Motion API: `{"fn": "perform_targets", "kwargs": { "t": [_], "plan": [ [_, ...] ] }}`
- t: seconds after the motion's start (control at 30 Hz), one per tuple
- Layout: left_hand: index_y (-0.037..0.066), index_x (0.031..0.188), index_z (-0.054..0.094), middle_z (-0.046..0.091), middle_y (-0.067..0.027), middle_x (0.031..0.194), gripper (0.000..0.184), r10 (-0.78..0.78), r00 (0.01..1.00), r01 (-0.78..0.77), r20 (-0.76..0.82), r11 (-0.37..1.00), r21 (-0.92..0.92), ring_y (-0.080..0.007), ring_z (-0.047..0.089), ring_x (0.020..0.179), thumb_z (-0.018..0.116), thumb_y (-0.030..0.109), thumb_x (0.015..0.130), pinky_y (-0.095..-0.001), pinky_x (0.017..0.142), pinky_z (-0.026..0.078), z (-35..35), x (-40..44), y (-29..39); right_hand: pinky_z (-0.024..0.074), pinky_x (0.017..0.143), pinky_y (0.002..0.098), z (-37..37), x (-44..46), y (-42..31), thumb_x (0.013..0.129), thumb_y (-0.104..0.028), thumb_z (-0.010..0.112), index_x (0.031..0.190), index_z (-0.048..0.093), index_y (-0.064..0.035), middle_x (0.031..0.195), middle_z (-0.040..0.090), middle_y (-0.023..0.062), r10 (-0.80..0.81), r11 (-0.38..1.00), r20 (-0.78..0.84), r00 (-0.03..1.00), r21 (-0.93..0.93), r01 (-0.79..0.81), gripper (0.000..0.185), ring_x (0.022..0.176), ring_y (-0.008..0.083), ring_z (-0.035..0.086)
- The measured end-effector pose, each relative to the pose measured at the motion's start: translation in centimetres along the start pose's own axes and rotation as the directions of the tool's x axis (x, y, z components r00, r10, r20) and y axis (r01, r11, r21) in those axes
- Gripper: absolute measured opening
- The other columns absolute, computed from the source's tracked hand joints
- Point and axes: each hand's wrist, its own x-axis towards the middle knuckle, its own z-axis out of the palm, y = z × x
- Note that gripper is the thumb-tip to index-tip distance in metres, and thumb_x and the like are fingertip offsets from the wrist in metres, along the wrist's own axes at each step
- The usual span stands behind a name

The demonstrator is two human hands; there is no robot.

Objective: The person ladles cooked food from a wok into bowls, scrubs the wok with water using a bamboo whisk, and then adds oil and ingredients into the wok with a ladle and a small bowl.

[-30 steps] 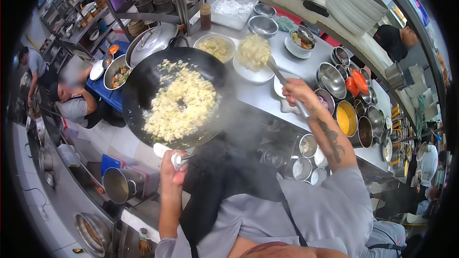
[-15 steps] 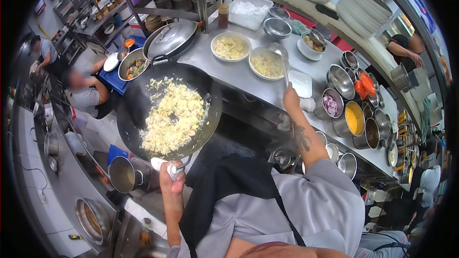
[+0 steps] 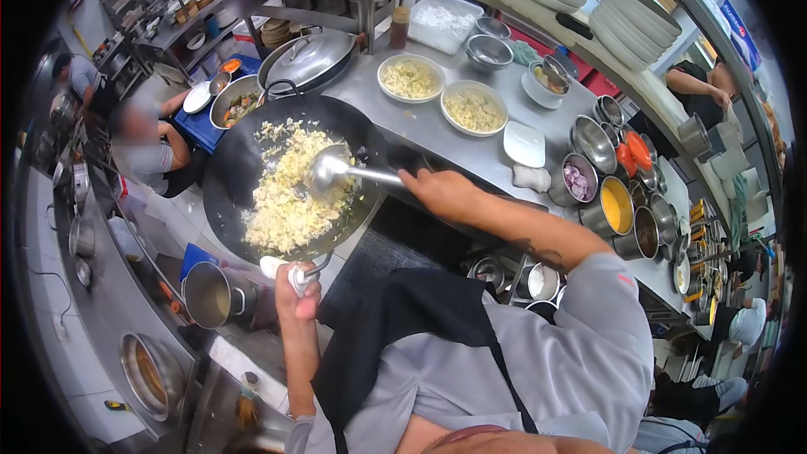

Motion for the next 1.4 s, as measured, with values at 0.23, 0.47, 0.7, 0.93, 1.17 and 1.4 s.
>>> {"fn": "perform_targets", "kwargs": {
  "t": [0.23, 0.47, 0.7, 0.93, 1.17, 1.4],
  "plan": [
    [0.009, 0.081, 0.057, 0.059, -0.0054, 0.072, 0.016, 0.072, 0.997, -0.072, 0.013, 0.997, -0.042, -0.0142, 0.05, 0.049, 0.052, 0.022, 0.09, -0.0242, 0.034, 0.036, -1.9, -0.5, -0.2, 0.0518, 0.062, 0.0444, -0.8, 1.2, -1.7, 0.082, -0.005, 0.053, 0.138, 0.041, 0.0007, 0.088, 0.057, 0.0189, -0.12, 0.992, 0.043, 0.992, -0.019, 0.121, 0.057, 0.07, 0.0357, 0.063],
    [0.01, 0.086, 0.057, 0.057, -0.0035, 0.068, 0.012, 0.176, 0.984, -0.172, -0.026, 0.977, 0.129, -0.0131, 0.053, 0.054, 0.053, 0.02, 0.091, -0.0248, 0.041, 0.037, -3.0, -1.9, 0.2, 0.0503, 0.069, 0.0452, -0.9, 5.7, -4.1, 0.094, -0.012, 0.053, 0.136, 0.043, -0.0002, 0.095, 0.061, 0.0219, -0.043, 0.959, -0.062, 0.997, 0.278, 0.058, 0.045, 0.078, 0.0385, 0.063],
    [0.012, 0.09, 0.055, 0.059, -0.0036, 0.076, 0.012, 0.172, 0.966, -0.212, -0.191, 0.953, -0.217, -0.0139, 0.054, 0.056, 0.051, 0.023, 0.093, -0.0251, 0.04, 0.039, -5.9, 0.5, -0.9, 0.0487, 0.088, 0.0407, -5.4, 8.2, -6.2, 0.095, -0.017, 0.055, 0.135, 0.046, 0.0056, 0.103, 0.064, 0.0257, 0.076, 0.783, 0.0, 0.997, 0.619, -0.059, 0.046, 0.1, 0.0375, 0.063],
    [0.009, 0.088, 0.055, 0.058, -0.0053, 0.069, 0.012, 0.152, 0.983, -0.165, -0.104, 0.977, -0.132, -0.0149, 0.051, 0.049, 0.049, 0.018, 0.09, -0.025, 0.035, 0.035, -5.8, 2.5, 1.2, 0.037, 0.042, 0.0209, 0.2, 8.4, -6.9, 0.098, -0.017, 0.051, 0.14, 0.042, -0.001, 0.066, 0.047, -0.0035, 0.217, 0.419, 0.33, 0.919, 0.818, -0.393, 0.045, 0.047, 0.0047, 0.046],
    [0.008, 0.098, 0.049, 0.058, -0.0074, 0.068, 0.016, 0.449, 0.864, -0.302, -0.227, 0.824, 0.48, -0.0163, 0.056, 0.047, 0.056, 0.011, 0.084, -0.0265, 0.032, 0.036, -6.9, 0.0, -5.0, 0.0371, 0.038, 0.0235, 7.2, 9.5, -4.6, 0.097, -0.015, 0.051, 0.109, 0.054, -0.0045, 0.066, 0.047, -0.0025, 0.218, 0.246, 0.332, 0.918, 0.891, -0.38, 0.017, 0.042, 0.0065, 0.043],
    [0.008, 0.087, 0.054, 0.059, -0.0069, 0.068, 0.007, 0.041, 0.98, -0.011, -0.195, 0.988, 0.151, -0.0143, 0.055, 0.053, 0.051, 0.015, 0.088, -0.0247, 0.037, 0.035, -3.6, 0.5, -0.2, 0.0345, 0.036, 0.0217, 7.8, 6.1, -7.6, 0.099, -0.018, 0.047, 0.108, 0.05, -0.0039, 0.07, 0.049, -0.0008, -0.394, -0.661, 0.65, 0.65, 0.292, -0.691, 0.017, 0.043, 0.0048, 0.041]
  ]
}}
